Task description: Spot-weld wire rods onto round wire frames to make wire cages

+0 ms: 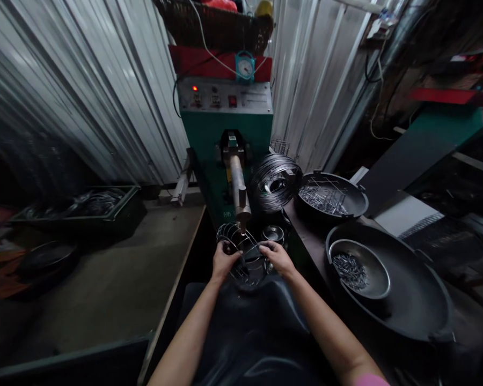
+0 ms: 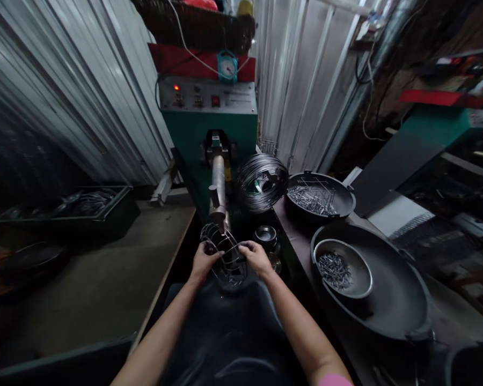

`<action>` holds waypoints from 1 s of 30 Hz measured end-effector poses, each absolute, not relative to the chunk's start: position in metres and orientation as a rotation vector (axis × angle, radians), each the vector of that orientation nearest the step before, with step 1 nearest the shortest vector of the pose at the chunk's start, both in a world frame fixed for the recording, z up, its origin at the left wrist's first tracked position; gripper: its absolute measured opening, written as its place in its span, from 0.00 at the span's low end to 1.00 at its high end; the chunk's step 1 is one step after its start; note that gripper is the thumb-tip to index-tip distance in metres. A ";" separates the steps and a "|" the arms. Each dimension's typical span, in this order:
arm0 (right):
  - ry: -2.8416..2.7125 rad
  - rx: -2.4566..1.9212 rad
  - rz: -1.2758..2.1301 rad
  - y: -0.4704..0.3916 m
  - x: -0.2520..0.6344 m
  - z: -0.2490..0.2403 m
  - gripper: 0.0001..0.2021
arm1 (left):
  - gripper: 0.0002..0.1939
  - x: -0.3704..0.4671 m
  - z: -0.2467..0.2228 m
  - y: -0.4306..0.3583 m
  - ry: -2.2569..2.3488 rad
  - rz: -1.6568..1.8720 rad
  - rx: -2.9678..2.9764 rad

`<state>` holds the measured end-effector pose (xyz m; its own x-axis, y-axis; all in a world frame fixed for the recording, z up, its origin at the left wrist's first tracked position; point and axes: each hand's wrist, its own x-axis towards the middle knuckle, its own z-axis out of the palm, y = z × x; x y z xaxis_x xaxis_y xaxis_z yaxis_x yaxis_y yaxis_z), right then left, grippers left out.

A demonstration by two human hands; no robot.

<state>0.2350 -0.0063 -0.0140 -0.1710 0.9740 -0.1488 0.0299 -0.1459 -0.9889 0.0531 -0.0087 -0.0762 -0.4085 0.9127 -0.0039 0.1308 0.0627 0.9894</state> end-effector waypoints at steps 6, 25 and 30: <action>-1.531 -1.511 1.034 -0.058 0.309 -0.040 0.16 | 0.26 0.052 -0.069 -0.016 1.923 1.457 1.166; -1.128 -2.894 0.060 -0.306 0.527 -0.114 0.13 | 0.30 0.059 -0.063 -0.027 1.825 1.505 1.043; -1.308 -2.683 0.176 -0.309 0.566 -0.159 0.13 | 0.25 0.059 -0.073 -0.025 1.773 1.477 1.090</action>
